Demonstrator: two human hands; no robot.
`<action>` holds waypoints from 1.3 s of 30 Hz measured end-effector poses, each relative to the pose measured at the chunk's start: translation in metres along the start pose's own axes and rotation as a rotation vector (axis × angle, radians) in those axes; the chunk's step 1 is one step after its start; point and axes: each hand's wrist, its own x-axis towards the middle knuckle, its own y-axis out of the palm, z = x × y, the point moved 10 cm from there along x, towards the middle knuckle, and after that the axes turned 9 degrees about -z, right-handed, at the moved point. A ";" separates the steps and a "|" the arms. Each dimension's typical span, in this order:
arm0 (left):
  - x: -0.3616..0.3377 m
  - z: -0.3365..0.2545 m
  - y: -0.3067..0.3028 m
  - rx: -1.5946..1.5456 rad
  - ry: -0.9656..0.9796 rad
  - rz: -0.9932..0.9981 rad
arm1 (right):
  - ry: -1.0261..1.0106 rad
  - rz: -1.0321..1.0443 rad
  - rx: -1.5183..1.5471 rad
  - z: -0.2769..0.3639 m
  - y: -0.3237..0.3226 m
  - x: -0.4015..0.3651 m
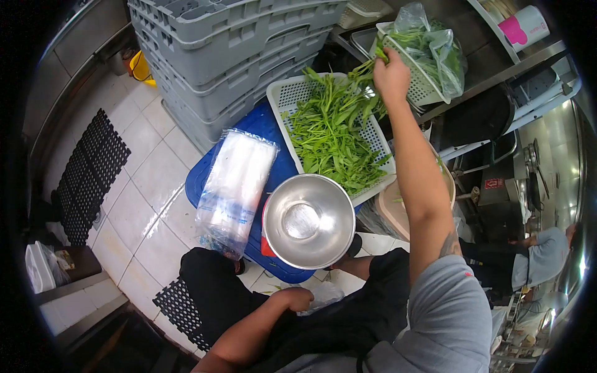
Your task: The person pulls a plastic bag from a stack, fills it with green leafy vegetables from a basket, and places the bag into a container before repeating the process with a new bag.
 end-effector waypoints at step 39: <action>-0.004 0.004 0.004 -0.033 -0.041 0.057 | -1.315 0.998 -0.068 0.113 0.116 -0.220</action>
